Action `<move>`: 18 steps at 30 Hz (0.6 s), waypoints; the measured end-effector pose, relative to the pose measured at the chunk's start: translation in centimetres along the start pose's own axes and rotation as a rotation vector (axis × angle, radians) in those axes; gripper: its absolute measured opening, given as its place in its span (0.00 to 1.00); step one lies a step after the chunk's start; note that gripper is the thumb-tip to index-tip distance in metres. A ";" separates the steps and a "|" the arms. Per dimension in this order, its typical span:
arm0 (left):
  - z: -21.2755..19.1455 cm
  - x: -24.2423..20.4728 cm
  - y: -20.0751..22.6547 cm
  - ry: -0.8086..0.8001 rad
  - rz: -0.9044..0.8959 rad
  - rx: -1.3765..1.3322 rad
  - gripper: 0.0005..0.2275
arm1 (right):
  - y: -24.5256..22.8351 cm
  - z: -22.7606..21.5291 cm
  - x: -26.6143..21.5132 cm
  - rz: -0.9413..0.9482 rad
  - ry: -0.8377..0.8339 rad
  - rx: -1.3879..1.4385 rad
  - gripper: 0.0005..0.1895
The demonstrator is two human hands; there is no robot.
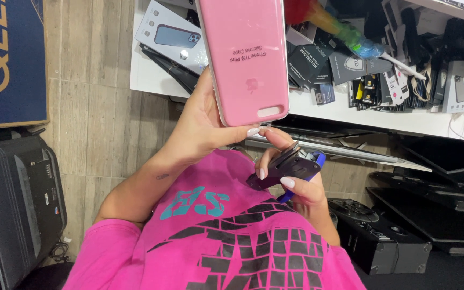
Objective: Cleaning and inspecting various phone cases using a duster and a small utility tool at a service desk.
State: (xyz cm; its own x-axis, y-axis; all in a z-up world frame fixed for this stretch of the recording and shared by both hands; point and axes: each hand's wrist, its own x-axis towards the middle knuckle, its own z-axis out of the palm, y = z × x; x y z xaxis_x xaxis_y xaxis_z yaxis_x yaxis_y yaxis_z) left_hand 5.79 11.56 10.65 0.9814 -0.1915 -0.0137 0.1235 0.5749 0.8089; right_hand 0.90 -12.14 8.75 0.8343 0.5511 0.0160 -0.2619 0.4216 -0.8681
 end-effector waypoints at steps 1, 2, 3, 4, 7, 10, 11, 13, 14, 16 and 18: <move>0.0 0.0 0.0 0.006 -0.013 0.002 0.40 | 0.0 0.1 -0.1 -0.005 0.011 0.002 0.42; 0.0 0.0 -0.1 0.006 -0.014 0.001 0.40 | 0.0 0.1 0.0 -0.004 0.012 0.003 0.42; 0.0 0.0 -0.2 -0.001 -0.011 -0.031 0.40 | 0.0 0.1 0.1 -0.008 0.017 -0.006 0.42; 0.0 0.0 -0.3 -0.008 -0.008 -0.064 0.40 | -0.1 0.1 0.1 -0.012 0.023 -0.015 0.42; 0.2 -0.1 0.1 0.004 -0.033 -0.039 0.40 | -0.2 0.5 0.1 -0.003 0.047 0.002 0.42; 0.1 -0.1 0.1 0.007 -0.039 -0.027 0.40 | -0.3 0.6 0.1 0.001 0.055 -0.013 0.41; 0.1 -0.1 0.0 0.009 -0.041 -0.028 0.40 | -0.6 0.6 0.1 0.003 0.056 -0.013 0.41; 0.1 -0.1 0.0 0.018 -0.045 -0.020 0.41 | -1.2 0.6 0.2 0.011 0.064 -0.173 0.38; 0.1 -0.1 0.0 0.019 -0.046 -0.022 0.41 | -1.5 0.4 0.2 0.013 0.064 -0.174 0.38; 0.0 -0.1 0.0 0.014 -0.032 -0.030 0.41 | -2.2 -0.1 0.2 0.051 0.084 -0.430 0.30; 0.1 -0.1 0.1 0.004 -0.024 -0.026 0.39 | -3.5 -0.1 1.1 0.059 0.054 -0.705 0.29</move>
State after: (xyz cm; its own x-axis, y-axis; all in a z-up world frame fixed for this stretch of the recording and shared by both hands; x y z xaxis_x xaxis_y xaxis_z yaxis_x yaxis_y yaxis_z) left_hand 5.64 11.55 10.84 0.9787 -0.2022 -0.0355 0.1507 0.5903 0.7930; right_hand 2.76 -13.07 11.80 0.8560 0.5147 -0.0494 0.0543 -0.1845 -0.9813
